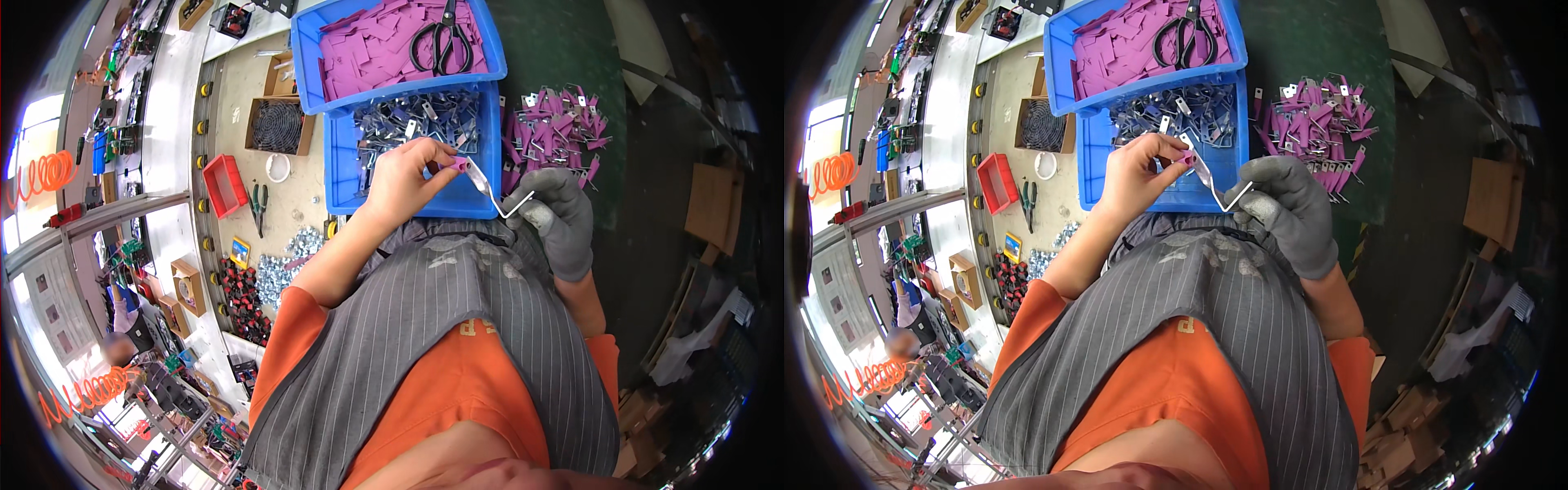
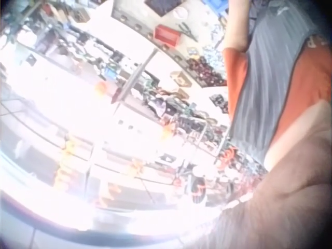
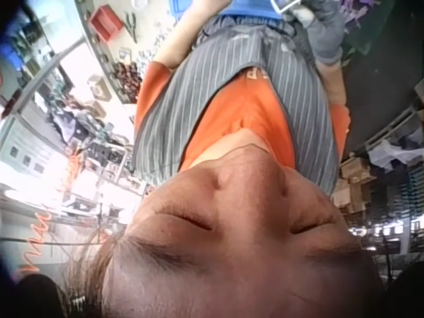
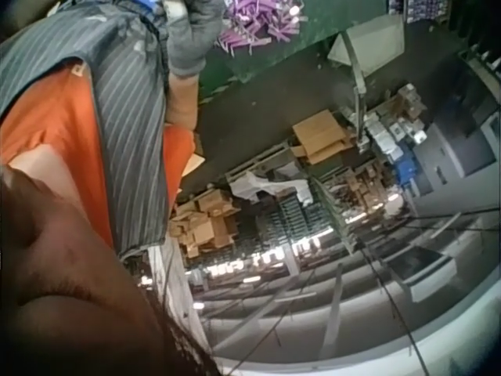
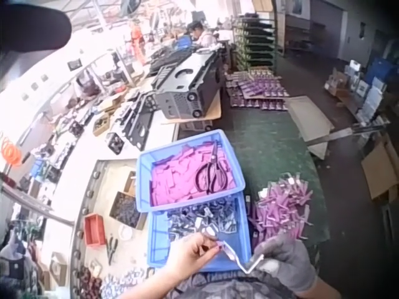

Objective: The recorder is picking up metal L-brackets and attaching purple components or stickers to them before placing them in a bin.

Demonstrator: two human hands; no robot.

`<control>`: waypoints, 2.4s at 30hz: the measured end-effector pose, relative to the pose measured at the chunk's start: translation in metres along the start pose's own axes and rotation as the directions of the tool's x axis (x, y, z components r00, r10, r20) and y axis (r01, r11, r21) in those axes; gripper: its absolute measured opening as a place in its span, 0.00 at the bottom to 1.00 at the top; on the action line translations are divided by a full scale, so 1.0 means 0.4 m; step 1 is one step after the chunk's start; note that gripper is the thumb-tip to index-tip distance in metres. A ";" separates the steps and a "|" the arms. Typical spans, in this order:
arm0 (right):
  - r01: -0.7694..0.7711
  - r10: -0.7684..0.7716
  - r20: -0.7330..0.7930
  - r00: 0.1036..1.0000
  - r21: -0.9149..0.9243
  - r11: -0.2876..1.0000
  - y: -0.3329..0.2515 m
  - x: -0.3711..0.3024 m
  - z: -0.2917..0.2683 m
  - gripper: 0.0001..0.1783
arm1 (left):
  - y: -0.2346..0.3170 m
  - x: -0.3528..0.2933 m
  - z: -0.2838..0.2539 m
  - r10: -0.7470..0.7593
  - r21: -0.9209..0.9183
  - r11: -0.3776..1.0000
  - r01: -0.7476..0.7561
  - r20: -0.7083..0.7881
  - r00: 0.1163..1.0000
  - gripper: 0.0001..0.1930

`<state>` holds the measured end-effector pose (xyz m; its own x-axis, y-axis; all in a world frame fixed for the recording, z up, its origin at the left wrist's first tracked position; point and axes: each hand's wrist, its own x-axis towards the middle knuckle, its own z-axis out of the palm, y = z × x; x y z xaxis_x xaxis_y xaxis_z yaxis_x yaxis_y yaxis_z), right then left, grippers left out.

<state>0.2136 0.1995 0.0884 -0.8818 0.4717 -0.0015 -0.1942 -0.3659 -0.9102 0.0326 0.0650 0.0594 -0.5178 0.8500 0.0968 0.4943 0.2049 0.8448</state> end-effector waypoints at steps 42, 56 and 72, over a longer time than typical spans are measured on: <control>-0.156 -0.493 -0.399 0.773 -0.873 0.461 0.220 0.006 -0.365 0.17 | -0.342 0.049 0.076 -0.041 0.555 0.706 -0.441 0.654 0.755 0.11; 0.430 -0.085 0.431 0.899 -0.824 0.368 0.171 0.095 -0.019 0.13 | -0.304 0.083 0.110 0.097 0.188 0.945 -0.268 0.621 0.778 0.07; -0.327 0.400 0.142 0.905 -0.369 0.870 0.249 0.074 -0.047 0.11 | -0.174 0.239 -0.236 -0.227 0.739 0.618 0.267 -0.158 0.961 0.16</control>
<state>0.1762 0.1920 -0.0102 -0.9371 0.1668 -0.3067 0.2778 -0.1760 -0.9444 -0.1171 0.0862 0.0594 -0.7199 0.6939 -0.0158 0.6834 0.7126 0.1587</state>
